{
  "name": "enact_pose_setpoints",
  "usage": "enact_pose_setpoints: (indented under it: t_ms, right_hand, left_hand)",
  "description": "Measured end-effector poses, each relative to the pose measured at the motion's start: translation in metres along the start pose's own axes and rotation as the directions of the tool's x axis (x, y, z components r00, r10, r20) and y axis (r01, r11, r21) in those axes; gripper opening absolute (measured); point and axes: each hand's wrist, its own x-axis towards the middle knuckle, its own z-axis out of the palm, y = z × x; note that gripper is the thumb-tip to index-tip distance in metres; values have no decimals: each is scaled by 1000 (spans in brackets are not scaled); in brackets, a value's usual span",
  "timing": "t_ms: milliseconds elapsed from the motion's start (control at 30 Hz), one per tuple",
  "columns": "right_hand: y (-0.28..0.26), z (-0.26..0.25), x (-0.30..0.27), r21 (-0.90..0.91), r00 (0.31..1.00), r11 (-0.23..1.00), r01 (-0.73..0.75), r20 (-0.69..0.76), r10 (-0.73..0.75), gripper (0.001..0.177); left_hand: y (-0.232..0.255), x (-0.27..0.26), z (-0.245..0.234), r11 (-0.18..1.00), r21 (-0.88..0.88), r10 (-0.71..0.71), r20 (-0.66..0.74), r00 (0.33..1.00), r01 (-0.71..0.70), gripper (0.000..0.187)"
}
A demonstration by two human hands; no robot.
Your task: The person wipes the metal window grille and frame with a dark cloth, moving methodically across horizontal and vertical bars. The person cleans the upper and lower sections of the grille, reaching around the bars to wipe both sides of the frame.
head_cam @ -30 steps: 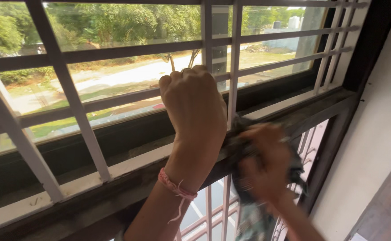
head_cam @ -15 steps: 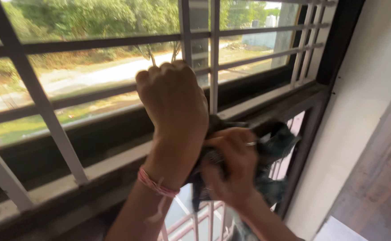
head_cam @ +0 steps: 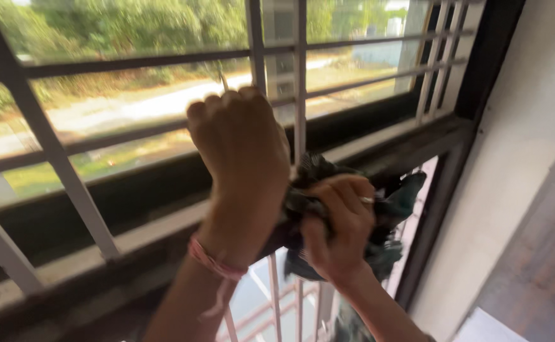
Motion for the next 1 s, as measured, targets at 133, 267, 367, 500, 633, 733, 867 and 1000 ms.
enact_pose_setpoints:
  t_ms: [133,267,367,500,633,733,867,1000]
  right_hand:
    - [56,-25,23,-7,1000,1000,-26,4,26,25]
    - [104,-43,56,-310,993,944,-117,-42,110,6]
    - [64,-19,39,-129,993,991,-36,-116,21,21]
    - [11,2,-4,23,998,998,56,-10,-56,17]
    - [84,-31,32,-111,999,993,39,9,-38,20]
    - [125,-49,52,-340,996,936,-88,-35,81,10]
    - [58,-11,34,-121,982,975,-185,-71,178,18]
    - [-14,11,-9,44,1000,999,-13,12,13,21]
  left_hand:
    - [-4,5,-7,998,-47,38,116,992,-33,18]
    - [1,5,-9,1000,-24,6,74,997,-4,20]
    - [3,4,-5,1000,-8,-10,97,995,11,14]
    - [-1,-8,-1,998,-44,43,4,999,-43,14]
    - [-7,4,1,996,-87,31,36,999,-27,15]
    - [-2,1,2,998,-68,1,29,1000,1,13]
    - [-1,3,-1,999,-52,-12,25,1000,13,11]
    - [-7,-6,-5,994,-67,78,-72,994,-82,14]
